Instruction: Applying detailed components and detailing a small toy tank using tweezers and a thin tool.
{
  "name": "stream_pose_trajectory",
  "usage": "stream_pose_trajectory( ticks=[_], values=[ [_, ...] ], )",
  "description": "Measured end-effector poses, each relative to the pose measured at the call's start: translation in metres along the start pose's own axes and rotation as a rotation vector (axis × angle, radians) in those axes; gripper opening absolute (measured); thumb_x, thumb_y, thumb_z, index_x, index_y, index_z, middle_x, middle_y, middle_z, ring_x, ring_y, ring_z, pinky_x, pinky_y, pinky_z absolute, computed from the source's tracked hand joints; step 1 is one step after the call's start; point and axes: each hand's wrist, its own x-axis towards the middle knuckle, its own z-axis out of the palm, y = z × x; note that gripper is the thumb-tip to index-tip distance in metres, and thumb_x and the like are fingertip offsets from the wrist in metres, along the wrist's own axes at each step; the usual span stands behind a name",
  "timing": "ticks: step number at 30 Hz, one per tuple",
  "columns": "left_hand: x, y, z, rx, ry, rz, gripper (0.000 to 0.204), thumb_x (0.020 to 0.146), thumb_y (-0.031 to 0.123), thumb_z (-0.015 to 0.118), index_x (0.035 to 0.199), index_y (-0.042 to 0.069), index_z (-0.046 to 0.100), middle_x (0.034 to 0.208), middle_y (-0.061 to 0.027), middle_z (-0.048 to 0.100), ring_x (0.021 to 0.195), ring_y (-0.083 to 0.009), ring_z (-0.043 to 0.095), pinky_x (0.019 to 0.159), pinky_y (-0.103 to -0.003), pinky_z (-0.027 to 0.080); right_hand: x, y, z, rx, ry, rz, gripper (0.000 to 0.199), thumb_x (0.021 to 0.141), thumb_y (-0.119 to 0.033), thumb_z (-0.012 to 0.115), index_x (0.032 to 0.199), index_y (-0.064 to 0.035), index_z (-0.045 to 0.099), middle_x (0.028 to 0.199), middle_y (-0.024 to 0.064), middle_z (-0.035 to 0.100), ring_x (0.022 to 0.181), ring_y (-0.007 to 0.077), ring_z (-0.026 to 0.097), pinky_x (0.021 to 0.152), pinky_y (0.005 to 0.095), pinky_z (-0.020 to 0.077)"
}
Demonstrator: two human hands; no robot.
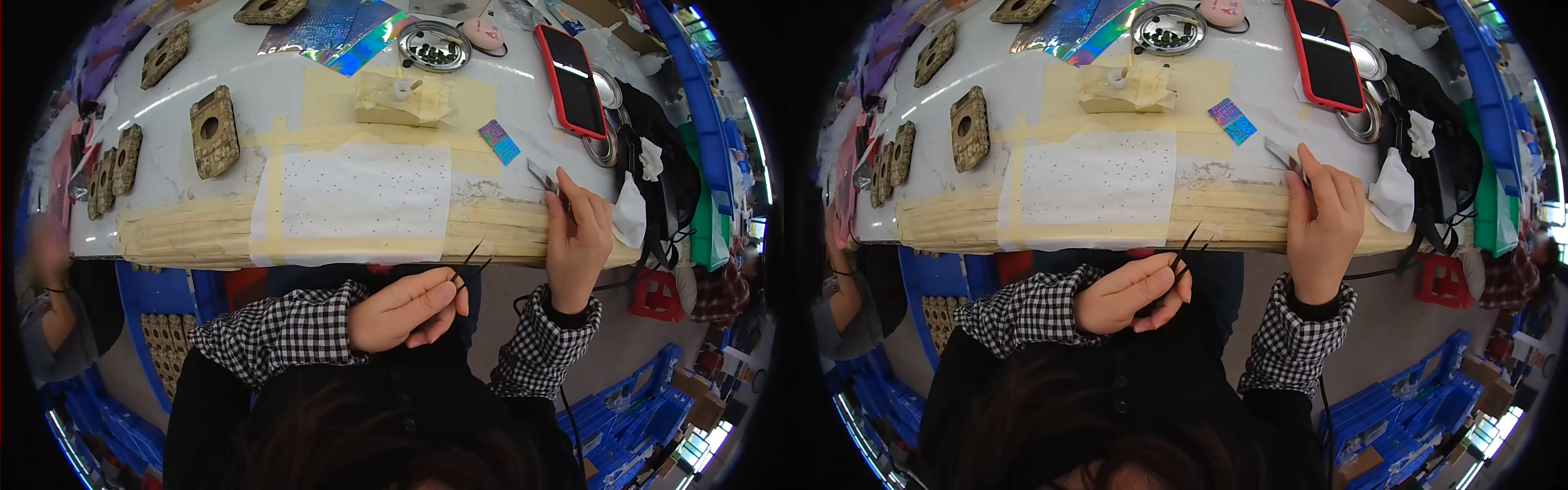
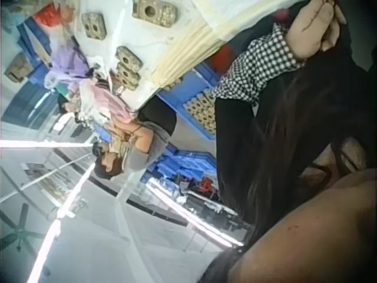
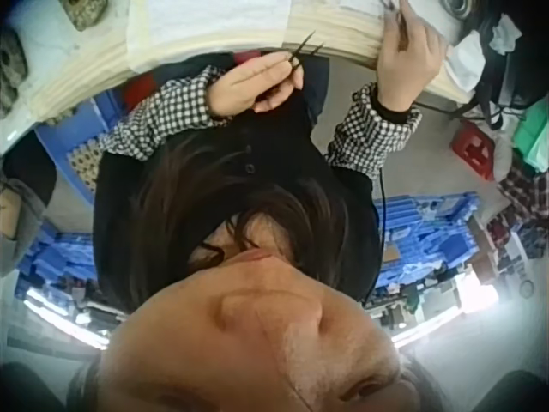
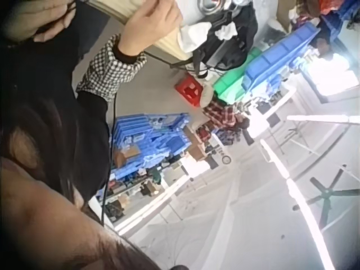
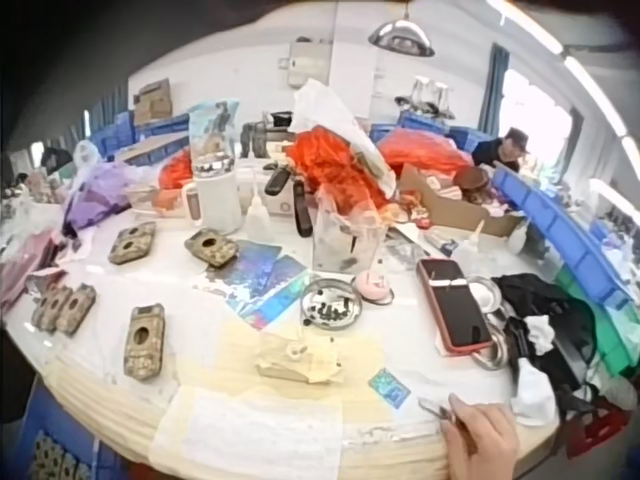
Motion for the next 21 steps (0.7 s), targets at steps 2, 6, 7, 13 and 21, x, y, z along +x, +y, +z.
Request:
stream_pose_trajectory(
  ticks=[2,6,7,13,21],
  values=[
    [0.0,-0.008,-0.002,-0.143,-0.043,-0.009,0.035,0.103,0.03,0.023,0.098,0.004,0.045,0.062,0.0009,0.041,0.048,-0.0052,0.032,0.044,-0.019,0.03,0.0,-0.003,-0.001,0.004,-0.036,0.028,0.029,0.08,-0.002,0.064,0.109,-0.0023,0.064,0.088,0.0107,0.06,0.083,0.0263,0.054,0.074,0.0354,0.0436],
    [0.001,-0.014,-0.009,-0.421,-0.134,-0.123,0.038,0.102,0.035,0.02,0.095,0.007,0.045,0.058,0.0028,0.033,0.047,-0.0051,0.025,0.043,-0.019,0.025,-0.002,-0.006,0.002,-0.009,0.008,-0.016,0.028,0.082,0.001,0.061,0.11,-0.002,0.064,0.085,0.0096,0.056,0.078,0.0219,0.053,0.07,0.0311,0.0438],
    [0.002,-0.013,-0.01,-0.444,-0.141,-0.139,0.038,0.102,0.035,0.02,0.094,0.008,0.045,0.058,0.003,0.033,0.047,-0.0051,0.025,0.043,-0.019,0.024,-0.004,-0.009,0.001,0.012,0.025,0.009,0.029,0.083,0.003,0.06,0.111,-0.0015,0.064,0.086,0.0092,0.055,0.077,0.0199,0.053,0.069,0.0292,0.0436],
    [0.003,-0.018,-0.015,-0.547,-0.157,-0.184,0.039,0.102,0.036,0.017,0.089,0.01,0.042,0.057,0.0036,0.03,0.046,-0.005,0.022,0.042,-0.019,0.022,-0.033,-0.035,-0.026,0.209,-0.161,-0.033,0.042,0.076,0.004,0.068,0.116,-0.0092,0.064,0.087,0.0064,0.051,0.058,0.0164,0.051,0.054,0.0273,0.0446],
    [0.0,-0.017,-0.012,-0.598,-0.141,-0.215,0.037,0.102,0.037,0.018,0.088,0.012,0.041,0.057,0.0036,0.03,0.047,-0.0054,0.022,0.042,-0.019,0.021,-0.048,-0.052,-0.022,0.193,-0.278,0.018,0.043,0.073,-0.005,0.072,0.113,-0.0184,0.066,0.094,0.004,0.053,0.049,0.0111,0.043,0.044,0.0273,0.0396]
  ],
)
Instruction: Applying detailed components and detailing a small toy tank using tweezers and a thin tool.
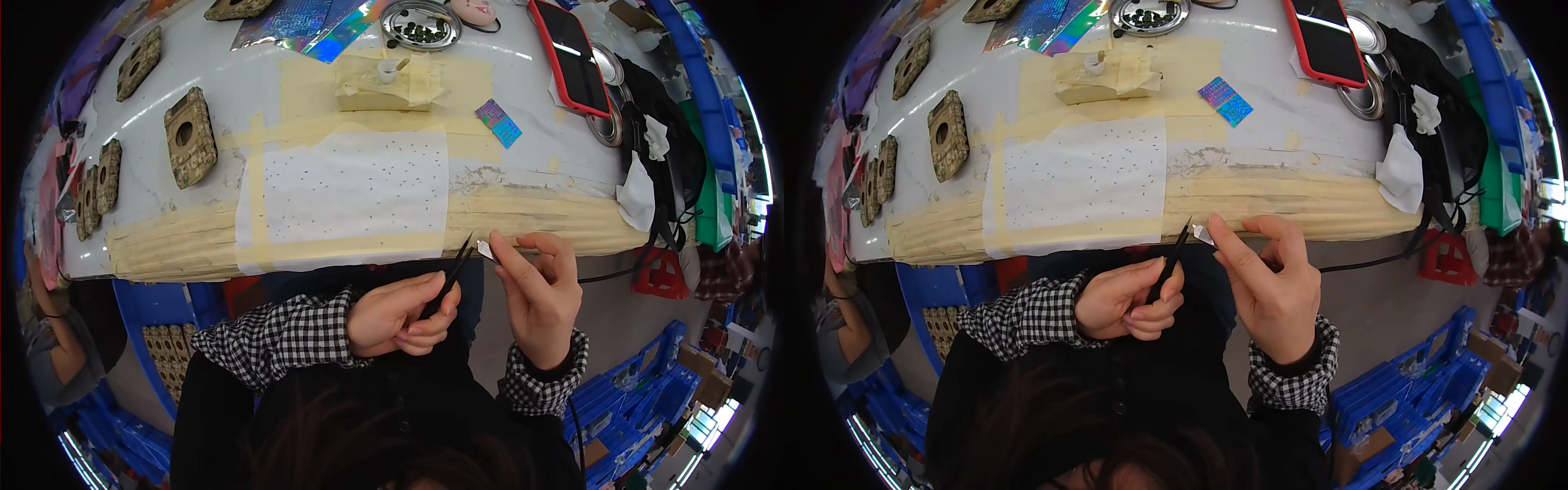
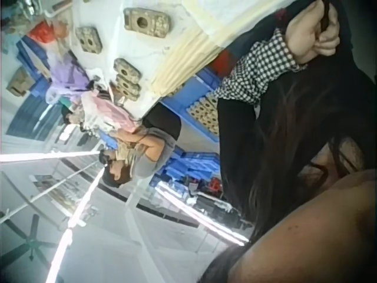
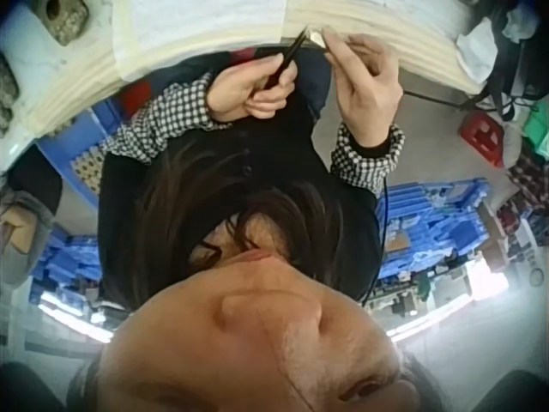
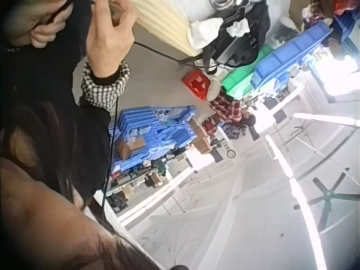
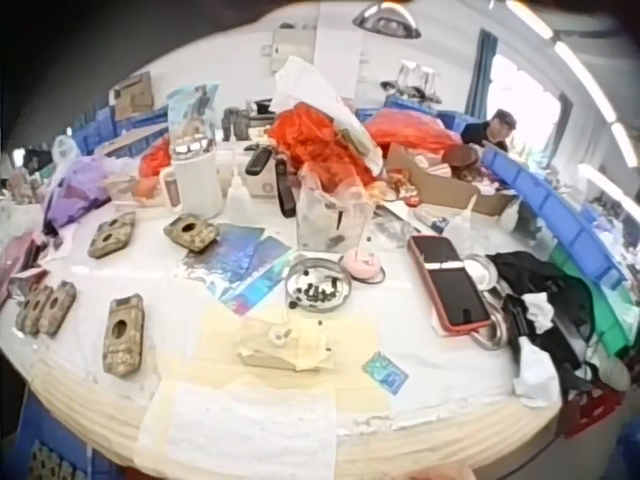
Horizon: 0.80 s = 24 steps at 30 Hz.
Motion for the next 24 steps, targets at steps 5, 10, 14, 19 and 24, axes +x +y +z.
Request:
stream_pose_trajectory(
  ticks=[5,10,14,19,24],
  values=[
    [-0.004,-0.003,0.001,-0.023,0.019,0.011,0.037,0.102,0.037,0.018,0.088,0.012,0.041,0.057,0.0036,0.03,0.047,-0.0052,0.022,0.042,-0.019,0.021,0.002,-0.005,0.0,-0.065,-0.051,0.003,0.043,0.073,-0.007,0.072,0.114,-0.0197,0.066,0.096,0.0038,0.054,0.048,0.0118,0.041,0.043,0.0278,0.0396],
    [-0.004,-0.005,0.002,-0.054,0.027,0.015,0.036,0.102,0.037,0.02,0.088,0.011,0.041,0.058,0.0032,0.03,0.047,-0.0053,0.022,0.042,-0.019,0.021,0.006,-0.01,0.001,-0.083,-0.056,0.039,0.043,0.074,-0.005,0.071,0.114,-0.0194,0.066,0.095,0.004,0.053,0.049,0.0124,0.042,0.044,0.0283,0.0404],
    [-0.005,-0.007,0.003,-0.07,0.04,0.04,0.035,0.102,0.036,0.021,0.091,0.01,0.042,0.058,0.0024,0.033,0.045,-0.005,0.023,0.041,-0.019,0.022,0.009,-0.011,0.002,-0.093,-0.036,0.057,0.041,0.075,-0.003,0.07,0.113,-0.0185,0.066,0.095,0.0045,0.053,0.049,0.0127,0.044,0.045,0.0282,0.0408],
    [-0.007,-0.007,0.006,0.059,0.131,0.066,0.034,0.103,0.034,0.023,0.104,0.008,0.045,0.065,-0.0001,0.041,0.047,-0.005,0.027,0.042,-0.018,0.026,0.001,0.0,0.007,0.098,0.042,0.082,0.037,0.078,0.0,0.067,0.112,-0.0146,0.067,0.097,0.0063,0.054,0.051,0.0106,0.045,0.048,0.0262,0.0409],
    [-0.006,-0.007,0.004,0.051,0.144,0.135,0.029,0.102,0.028,0.028,0.117,0.008,0.043,0.08,-0.0026,0.045,0.058,-0.0064,0.033,0.05,-0.02,0.03,-0.007,0.003,0.008,0.127,0.075,0.085,0.037,0.077,0.002,0.067,0.111,-0.0114,0.067,0.102,0.0078,0.056,0.052,0.0086,0.046,0.049,0.0242,0.0403]
  ],
)
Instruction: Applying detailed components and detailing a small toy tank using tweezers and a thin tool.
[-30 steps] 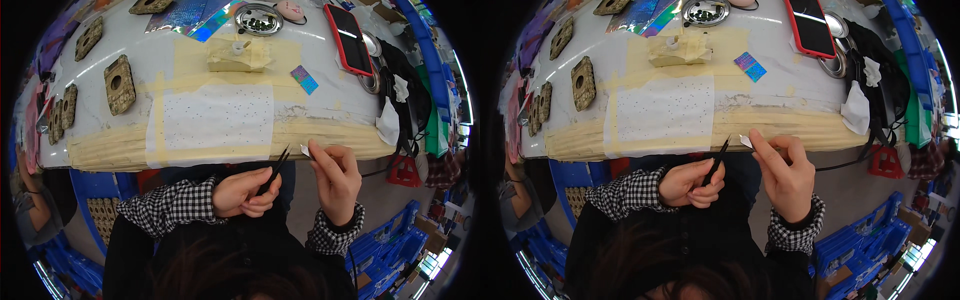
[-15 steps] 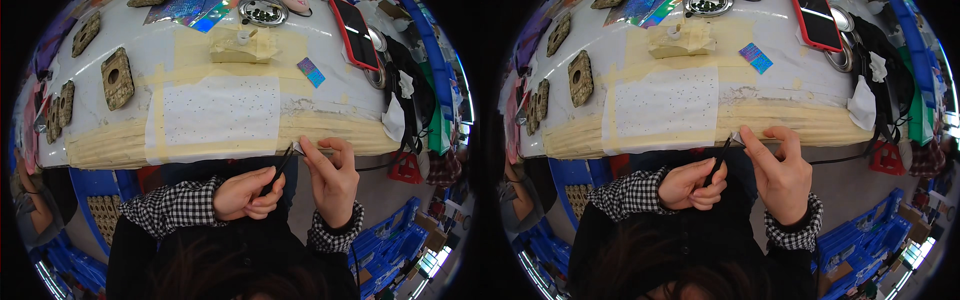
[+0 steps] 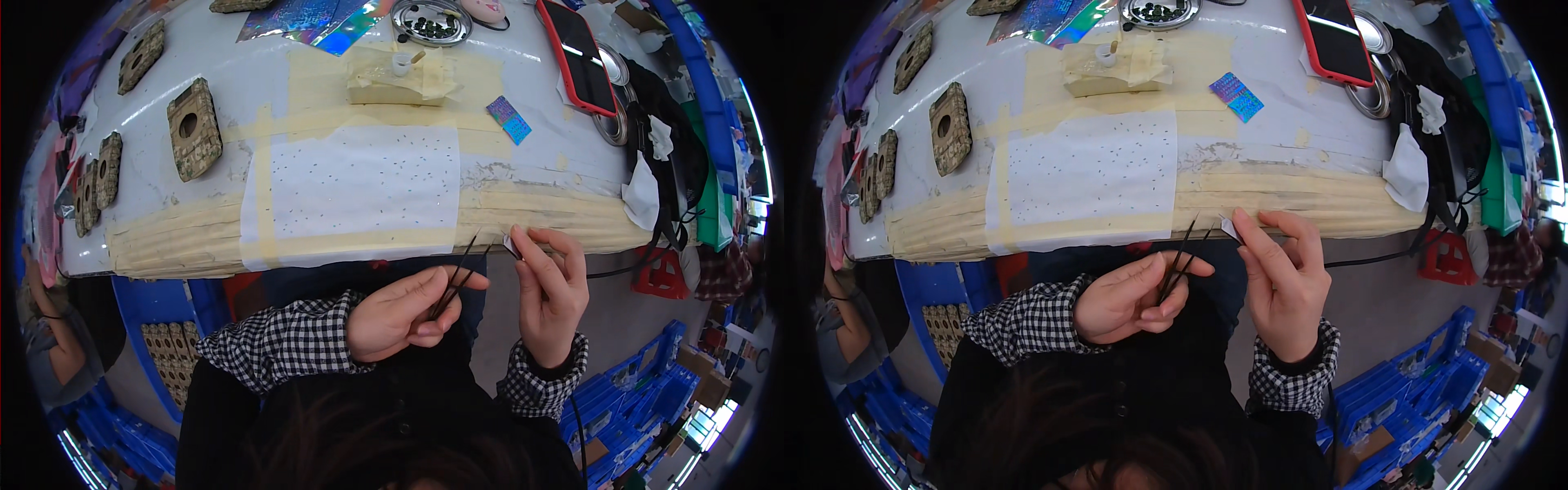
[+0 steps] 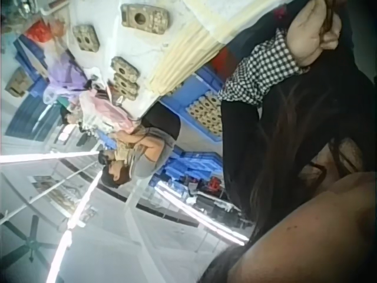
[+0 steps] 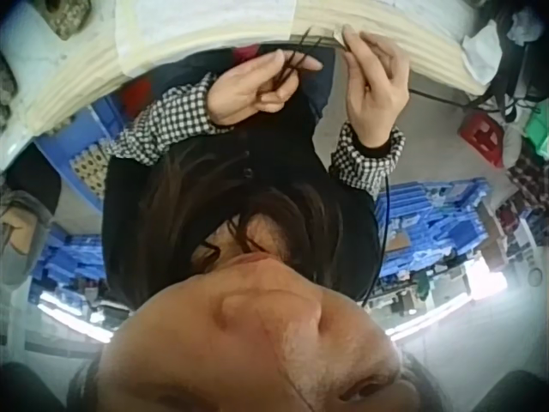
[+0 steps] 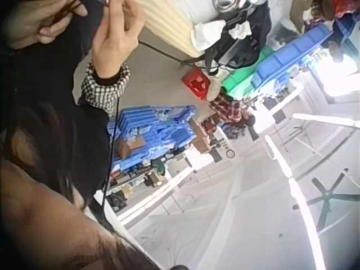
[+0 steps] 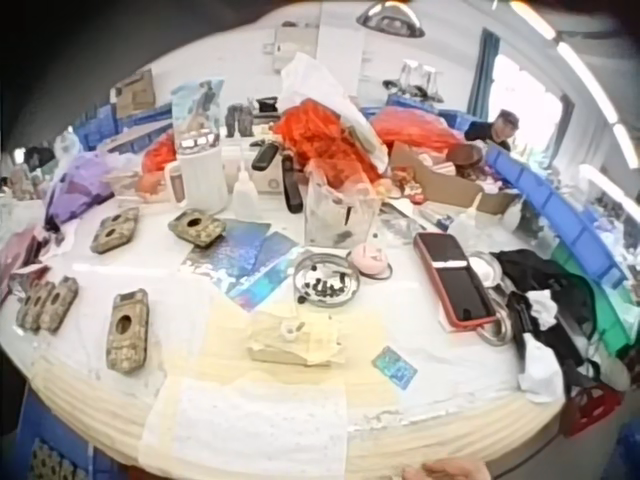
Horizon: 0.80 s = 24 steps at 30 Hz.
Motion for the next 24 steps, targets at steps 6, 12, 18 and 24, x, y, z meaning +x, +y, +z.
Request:
stream_pose_trajectory(
  ticks=[6,12,18,24],
  values=[
    [-0.002,-0.002,0.005,0.071,0.033,0.018,0.024,0.101,0.021,0.036,0.119,0.007,0.041,0.082,-0.0008,0.042,0.067,-0.007,0.037,0.056,-0.02,0.035,-0.002,-0.001,-0.005,-0.044,-0.031,-0.02,0.038,0.076,0.002,0.068,0.111,-0.0122,0.067,0.107,0.0086,0.056,0.05,0.0088,0.046,0.048,0.0239,0.0409],
    [-0.001,-0.005,0.004,0.22,0.074,0.069,0.033,0.099,0.016,0.039,0.13,0.006,0.038,0.079,0.0007,0.04,0.067,-0.005,0.039,0.058,-0.02,0.038,0.0,-0.005,-0.002,-0.104,-0.094,-0.067,0.042,0.072,0.0,0.07,0.111,-0.0157,0.067,0.109,0.009,0.056,0.048,0.0107,0.045,0.046,0.0252,0.0417],
    [-0.002,-0.003,0.004,0.372,0.098,0.082,0.036,0.099,0.015,0.04,0.133,0.004,0.036,0.076,0.002,0.04,0.065,-0.004,0.039,0.058,-0.018,0.038,0.003,-0.015,-0.003,-0.235,-0.086,-0.021,0.043,0.073,-0.004,0.07,0.113,-0.0189,0.066,0.106,0.0063,0.058,0.049,0.0128,0.044,0.046,0.0266,0.0427],
    [-0.002,-0.003,0.004,0.408,0.129,0.092,0.035,0.098,0.015,0.04,0.132,0.004,0.037,0.075,0.0025,0.04,0.064,-0.0037,0.039,0.057,-0.018,0.039,0.007,-0.023,-0.004,-0.292,-0.099,-0.01,0.043,0.075,-0.005,0.069,0.115,-0.0196,0.065,0.104,0.0053,0.058,0.049,0.0138,0.045,0.046,0.0276,0.0435]
  ],
)
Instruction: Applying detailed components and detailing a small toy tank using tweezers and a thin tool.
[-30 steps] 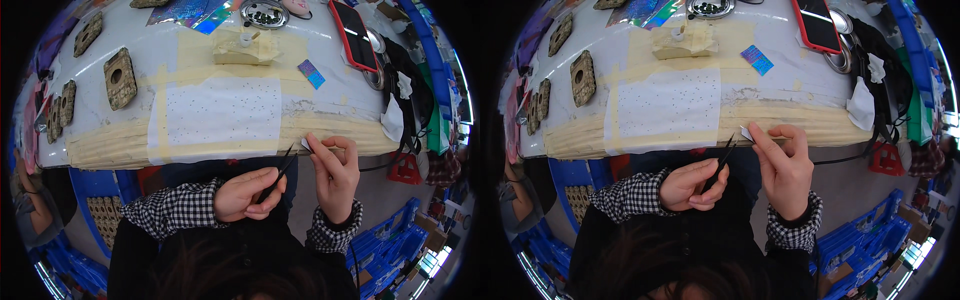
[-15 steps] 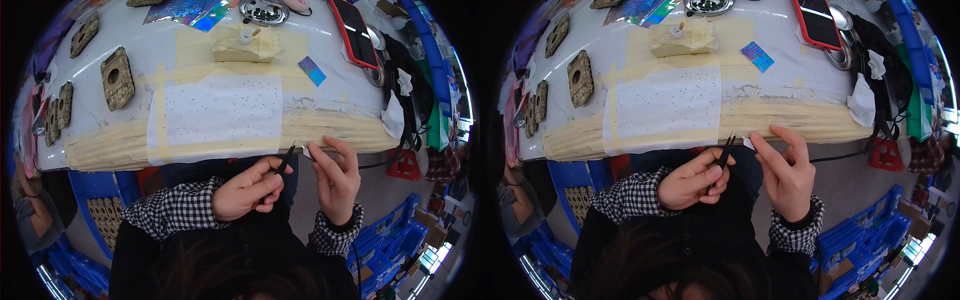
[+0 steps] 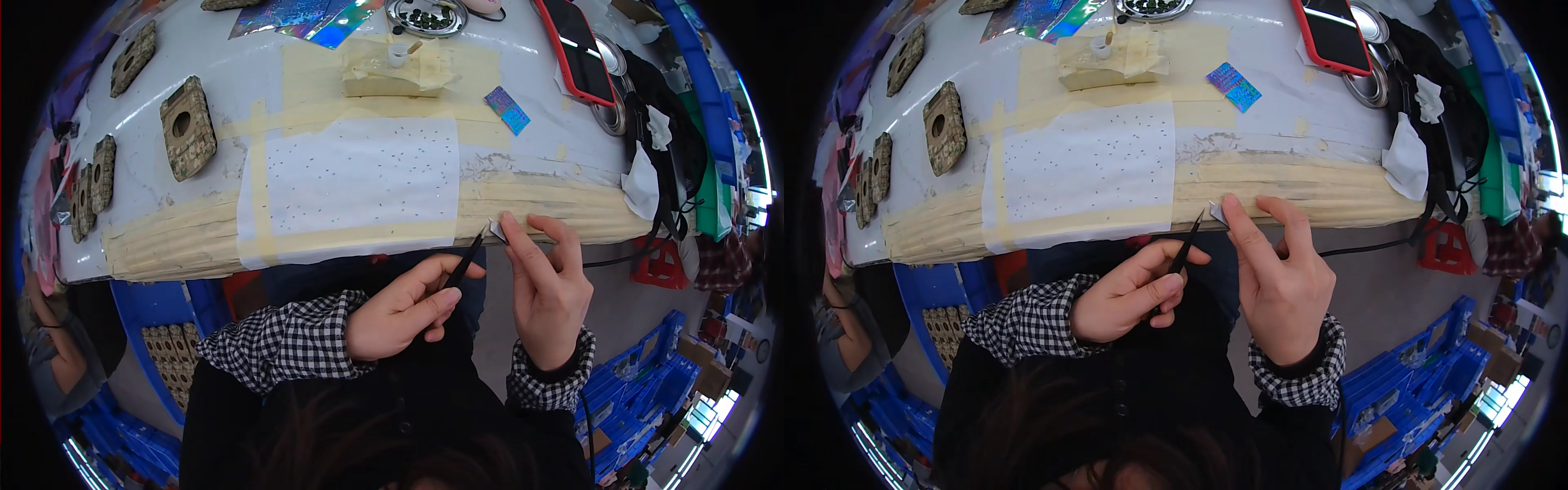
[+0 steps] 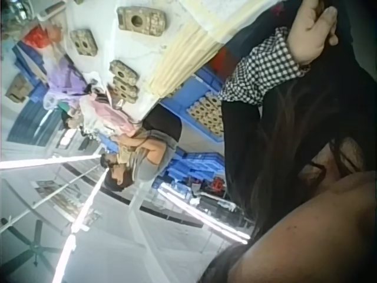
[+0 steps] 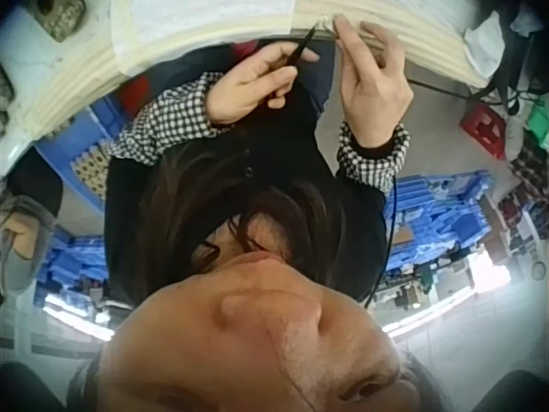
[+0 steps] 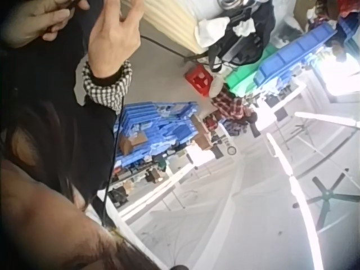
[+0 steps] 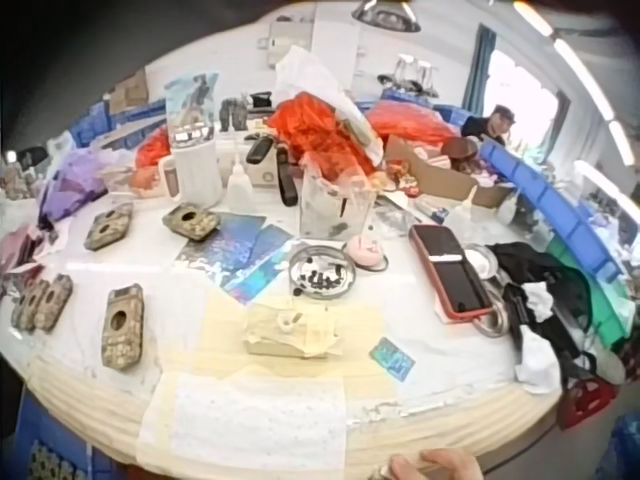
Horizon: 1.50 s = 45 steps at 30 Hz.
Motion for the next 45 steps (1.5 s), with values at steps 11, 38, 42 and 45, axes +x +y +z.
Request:
stream_pose_trajectory(
  ticks=[11,38,42,45],
  values=[
    [-0.002,0.0,0.002,0.036,0.028,0.027,0.034,0.098,0.015,0.041,0.131,0.005,0.039,0.075,0.0024,0.04,0.064,-0.0036,0.039,0.057,-0.019,0.04,-0.005,0.002,0.0,0.101,-0.014,-0.007,0.04,0.075,-0.003,0.069,0.113,-0.0179,0.066,0.103,0.0064,0.058,0.047,0.0122,0.044,0.046,0.0272,0.0434],
    [0.003,0.001,-0.007,-0.388,-0.037,-0.185,0.031,0.1,0.033,0.038,0.08,0.01,0.046,0.066,0.0038,0.035,0.055,-0.005,0.031,0.049,-0.019,0.031,-0.008,0.005,0.013,0.131,0.058,-0.039,0.043,0.074,0.0,0.071,0.112,-0.0178,0.067,0.105,0.0078,0.057,0.048,0.0101,0.044,0.047,0.0252,0.0425],
    [0.004,0.001,-0.008,-0.41,-0.063,-0.191,0.032,0.1,0.034,0.038,0.078,0.011,0.045,0.064,0.0049,0.034,0.053,-0.0044,0.028,0.047,-0.019,0.029,-0.006,0.002,0.012,0.059,0.067,0.003,0.043,0.074,-0.001,0.071,0.113,-0.0183,0.067,0.105,0.0074,0.057,0.048,0.0102,0.044,0.047,0.0256,0.0428],
    [0.003,0.001,-0.009,-0.436,-0.085,-0.202,0.034,0.101,0.036,0.036,0.079,0.011,0.043,0.062,0.0061,0.03,0.051,-0.0042,0.024,0.045,-0.019,0.027,-0.004,0.007,0.013,0.137,0.088,-0.016,0.042,0.074,-0.002,0.07,0.113,-0.0187,0.067,0.105,0.0066,0.058,0.048,0.0104,0.044,0.047,0.0257,0.0428]
  ],
)
